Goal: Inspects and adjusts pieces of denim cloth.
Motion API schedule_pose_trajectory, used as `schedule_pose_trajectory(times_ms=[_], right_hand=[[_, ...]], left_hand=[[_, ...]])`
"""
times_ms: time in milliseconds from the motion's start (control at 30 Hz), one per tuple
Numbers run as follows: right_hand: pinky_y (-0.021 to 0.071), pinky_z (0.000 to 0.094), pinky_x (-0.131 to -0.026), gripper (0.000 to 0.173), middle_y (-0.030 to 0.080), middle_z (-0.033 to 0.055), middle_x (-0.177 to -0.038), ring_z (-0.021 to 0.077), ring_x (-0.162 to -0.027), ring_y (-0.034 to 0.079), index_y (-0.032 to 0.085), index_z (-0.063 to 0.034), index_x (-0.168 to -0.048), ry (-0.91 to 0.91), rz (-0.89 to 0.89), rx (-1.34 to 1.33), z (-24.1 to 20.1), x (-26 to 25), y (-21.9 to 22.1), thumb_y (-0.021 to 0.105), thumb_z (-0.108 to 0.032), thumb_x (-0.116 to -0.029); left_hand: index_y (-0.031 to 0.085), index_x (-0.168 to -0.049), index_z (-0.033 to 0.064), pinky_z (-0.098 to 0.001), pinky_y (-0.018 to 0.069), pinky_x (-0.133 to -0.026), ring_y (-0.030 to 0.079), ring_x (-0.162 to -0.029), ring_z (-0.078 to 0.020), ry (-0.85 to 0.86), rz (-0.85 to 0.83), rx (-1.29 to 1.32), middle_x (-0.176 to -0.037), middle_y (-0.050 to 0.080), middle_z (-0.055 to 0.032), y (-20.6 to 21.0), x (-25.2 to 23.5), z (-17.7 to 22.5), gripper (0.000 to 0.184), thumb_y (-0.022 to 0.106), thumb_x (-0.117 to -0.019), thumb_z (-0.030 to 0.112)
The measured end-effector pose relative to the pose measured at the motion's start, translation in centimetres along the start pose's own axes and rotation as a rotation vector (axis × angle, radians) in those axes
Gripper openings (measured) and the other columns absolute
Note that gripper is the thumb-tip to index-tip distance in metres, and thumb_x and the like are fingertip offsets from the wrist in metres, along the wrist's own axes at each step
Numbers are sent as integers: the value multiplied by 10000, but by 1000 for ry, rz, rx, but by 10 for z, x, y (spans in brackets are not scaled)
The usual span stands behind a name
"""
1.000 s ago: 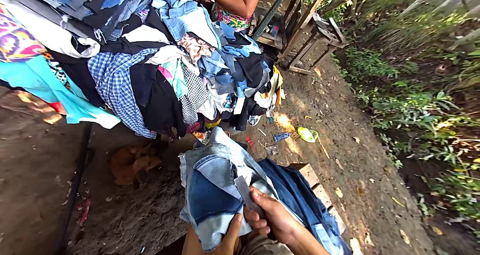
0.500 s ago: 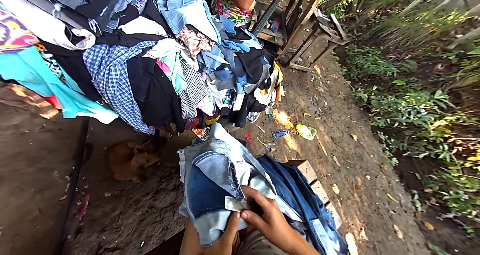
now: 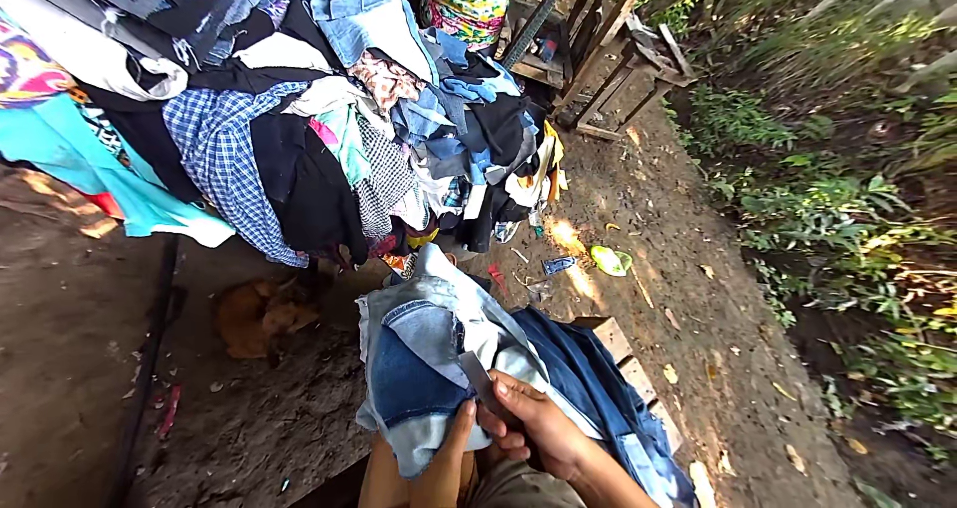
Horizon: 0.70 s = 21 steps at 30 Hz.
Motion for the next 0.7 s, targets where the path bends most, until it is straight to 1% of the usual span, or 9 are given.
schedule_pose_trajectory(times_ms=[67, 133, 167, 267, 367, 500, 600, 633, 700], right_hand=[[369, 130, -466, 325, 588, -79, -770, -26, -542, 464, 591, -195, -1241, -107, 24, 117, 0, 3, -1, 515, -448, -1050], [390, 132, -543, 470, 590, -96, -798, -44, -615, 473, 521, -130, -1448, -333, 84, 450, 1, 8, -5, 508, -394, -1060], [441, 156, -607, 520, 598, -68, -810, -30, -659, 508, 505, -91, -1474, -438, 123, 653, 2, 11, -8, 516, -402, -1057], [551, 295, -687, 527, 673, 40, -838, 74, -702, 620, 543, -108, -1447, -570, 252, 1070, 7, 19, -13, 534, -446, -1044], [569, 342, -696, 480, 708, 66, -895, 111, -726, 651, 600, -91, -1380, -637, 313, 1213, 8, 22, -12, 538, -428, -1044], [589, 362, -686, 458, 730, 87, -1021, 130, -799, 692, 640, -78, -1326, -683, 324, 1226, 1, 12, -8, 566, -422, -1034], [585, 257, -843, 372, 731, 64, -1063, 58, -927, 691, 662, -5, -1251, -706, 236, 1002, -2, 6, -3, 621, -296, -1022], [569, 207, -826, 290, 716, 21, -1006, 14, -893, 667, 655, 4, -1208, -681, 189, 821, -3, 3, -1, 612, -217, -1025], [459, 135, -615, 136, 647, -80, -812, -44, -684, 558, 644, -103, -1091, -517, 127, 421, -3, -1, 2, 546, -187, -1048]], left_hand=[[662, -1125, -42, -308, 587, -939, 718, -983, -109, 11, 18, 12, -1006, 754, -50, -2, -2, -2, 328, 759, -812, -60], [625, -1152, -87, -289, 580, -950, 710, -1008, -90, 18, 19, -20, -1032, 749, -54, 0, 0, 3, 353, 746, -822, -51], [608, -1147, -115, -273, 572, -949, 707, -1000, -78, -6, 38, -36, -1022, 744, -62, 5, 2, 13, 352, 730, -820, -69], [599, -986, -107, -159, 553, -855, 671, -805, 30, -156, 191, -151, -816, 701, 5, 46, 12, 74, 215, 622, -784, -178], [617, -974, -100, -150, 556, -841, 679, -813, 34, -67, 150, -182, -819, 711, 10, 36, 13, 59, 223, 633, -758, -150], [640, -1067, -66, -226, 573, -912, 696, -945, -19, 24, 24, -116, -953, 738, 12, 7, 10, 16, 287, 725, -793, -75], [663, -1107, -26, -273, 590, -927, 710, -968, -73, 71, -18, -106, -995, 747, -11, -2, 3, 4, 305, 761, -818, -20], [672, -1101, -15, -277, 593, -925, 715, -964, -78, 68, -27, -104, -995, 750, -11, -3, 2, 4, 302, 772, -816, -8], [684, -1089, -11, -295, 595, -924, 720, -962, -98, 56, -53, -67, -991, 753, -25, -2, 3, 3, 278, 771, -825, -3]])
Point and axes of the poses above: each hand's wrist, its own x-axis away from the middle knuckle, its own y-axis out of the palm, z = x × y, the point moved 4 cm from there along -x, towards the middle knuckle
